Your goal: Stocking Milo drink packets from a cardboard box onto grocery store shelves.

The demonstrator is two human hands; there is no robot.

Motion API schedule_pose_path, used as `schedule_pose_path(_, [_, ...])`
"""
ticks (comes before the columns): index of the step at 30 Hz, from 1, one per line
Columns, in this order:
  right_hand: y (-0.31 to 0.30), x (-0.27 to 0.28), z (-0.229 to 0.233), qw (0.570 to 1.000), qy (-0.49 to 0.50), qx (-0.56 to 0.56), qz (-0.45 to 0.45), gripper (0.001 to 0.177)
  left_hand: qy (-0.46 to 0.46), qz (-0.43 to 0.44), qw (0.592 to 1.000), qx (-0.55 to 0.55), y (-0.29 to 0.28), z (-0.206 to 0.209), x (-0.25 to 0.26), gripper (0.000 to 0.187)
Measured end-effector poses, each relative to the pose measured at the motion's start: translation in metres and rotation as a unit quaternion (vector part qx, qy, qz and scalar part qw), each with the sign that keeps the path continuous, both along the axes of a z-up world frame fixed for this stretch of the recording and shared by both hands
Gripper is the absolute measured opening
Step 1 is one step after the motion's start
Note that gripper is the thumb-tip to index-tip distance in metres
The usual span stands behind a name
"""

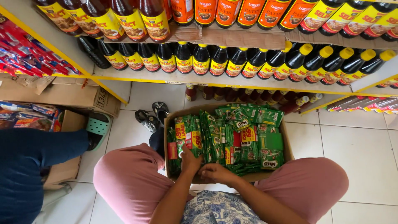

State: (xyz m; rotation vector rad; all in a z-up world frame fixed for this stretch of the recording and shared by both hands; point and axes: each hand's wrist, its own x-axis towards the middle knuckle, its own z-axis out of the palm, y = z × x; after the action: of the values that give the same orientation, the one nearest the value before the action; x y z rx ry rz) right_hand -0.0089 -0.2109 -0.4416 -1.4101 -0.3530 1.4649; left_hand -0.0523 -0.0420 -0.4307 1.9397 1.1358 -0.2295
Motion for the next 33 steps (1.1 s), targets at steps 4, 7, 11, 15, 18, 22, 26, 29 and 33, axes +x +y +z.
schedule_pose_path(4, [-0.008, 0.007, -0.009, 1.0, 0.013, -0.009, -0.016, 0.03, -0.01, -0.009, 1.0, -0.009, 0.005, 0.004, 0.002, 0.103])
schedule_pose_path(7, [-0.011, 0.011, 0.001, 1.0, -0.001, -0.003, 0.008, 0.032, -0.026, -0.001, 0.999, -0.02, 0.011, 0.025, 0.004, 0.097])
schedule_pose_path(11, [-0.014, 0.014, 0.025, 0.998, 0.048, -0.022, 0.04, 0.033, -0.148, -0.017, 0.983, 0.108, 0.02, 0.022, 0.004, 0.094])
schedule_pose_path(15, [-0.01, 0.021, 0.053, 0.999, 0.041, -0.002, 0.019, 0.034, -0.209, -0.006, 0.972, 0.11, 0.028, 0.063, 0.002, 0.088])
schedule_pose_path(18, [-0.006, 0.03, 0.07, 0.997, -0.072, 0.006, -0.03, 0.034, -0.167, 0.007, 0.983, 0.073, 0.035, 0.108, 0.002, 0.08])
schedule_pose_path(22, [0.002, 0.04, 0.112, 0.943, -0.316, -0.009, -0.101, 0.044, -0.216, 0.015, 0.976, 0.031, 0.05, 0.157, -0.006, 0.071])
schedule_pose_path(26, [0.016, 0.052, 0.146, 0.848, -0.517, 0.077, -0.089, 0.08, -0.192, -0.079, 0.976, 0.063, 0.07, 0.215, -0.013, 0.071])
schedule_pose_path(29, [0.031, 0.062, 0.167, 0.842, -0.528, 0.103, -0.046, 0.098, -0.194, -0.149, 0.966, 0.081, 0.082, 0.251, -0.012, 0.077])
schedule_pose_path(33, [0.034, 0.065, 0.176, 0.868, -0.482, 0.118, -0.008, 0.104, -0.283, -0.204, 0.936, -0.035, 0.084, 0.261, -0.001, 0.075])
